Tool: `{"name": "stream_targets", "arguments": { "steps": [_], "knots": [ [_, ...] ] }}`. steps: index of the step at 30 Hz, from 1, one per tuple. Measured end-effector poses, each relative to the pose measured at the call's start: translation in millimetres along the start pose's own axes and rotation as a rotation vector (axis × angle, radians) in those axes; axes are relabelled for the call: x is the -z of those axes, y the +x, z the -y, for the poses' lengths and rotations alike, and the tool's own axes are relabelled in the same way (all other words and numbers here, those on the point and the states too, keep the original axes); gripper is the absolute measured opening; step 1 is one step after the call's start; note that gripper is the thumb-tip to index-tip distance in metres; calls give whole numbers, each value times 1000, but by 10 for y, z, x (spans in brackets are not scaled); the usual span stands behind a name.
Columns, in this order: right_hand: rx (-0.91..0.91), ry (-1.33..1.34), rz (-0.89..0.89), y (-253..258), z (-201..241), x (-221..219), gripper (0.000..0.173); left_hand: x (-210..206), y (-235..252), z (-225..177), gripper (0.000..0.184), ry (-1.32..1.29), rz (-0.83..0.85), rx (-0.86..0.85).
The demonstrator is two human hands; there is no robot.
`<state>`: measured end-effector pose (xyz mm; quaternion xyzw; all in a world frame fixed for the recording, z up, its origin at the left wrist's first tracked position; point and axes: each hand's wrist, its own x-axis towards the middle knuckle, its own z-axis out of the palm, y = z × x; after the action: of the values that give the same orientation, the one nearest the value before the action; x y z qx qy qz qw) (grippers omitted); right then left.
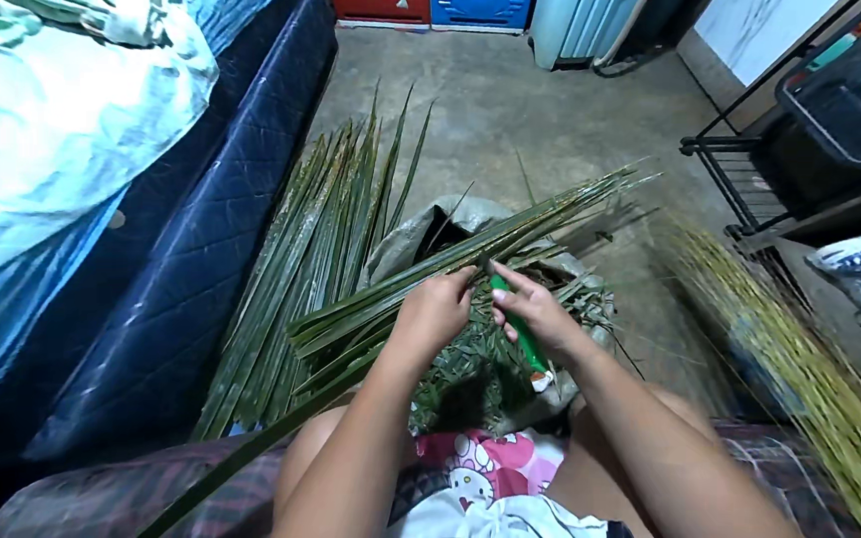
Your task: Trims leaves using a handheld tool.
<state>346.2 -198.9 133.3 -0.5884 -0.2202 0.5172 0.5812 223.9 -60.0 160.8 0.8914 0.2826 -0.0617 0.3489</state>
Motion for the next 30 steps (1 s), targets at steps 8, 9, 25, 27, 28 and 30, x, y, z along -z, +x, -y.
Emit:
{"name": "stream_targets", "arguments": {
  "steps": [8, 9, 25, 27, 28, 30],
  "knots": [
    [116, 158, -391, 188, 101, 359, 51, 80, -2, 17, 47, 98, 97, 63],
    [145, 130, -443, 198, 99, 390, 51, 76, 4, 17, 47, 90, 109, 59],
    [43, -71, -34, -64, 35, 68, 63, 22, 34, -33, 47, 43, 133, 48],
    [-26, -36, 84, -99, -31, -128, 67, 2, 39, -38, 46, 50, 115, 52],
    [-38, -18, 110, -100, -59, -185, 68, 2, 40, -39, 48, 57, 111, 64],
    [-27, -20, 96, -74, -88, -238, 69, 17, 36, -37, 50, 66, 110, 94]
  ]
}}
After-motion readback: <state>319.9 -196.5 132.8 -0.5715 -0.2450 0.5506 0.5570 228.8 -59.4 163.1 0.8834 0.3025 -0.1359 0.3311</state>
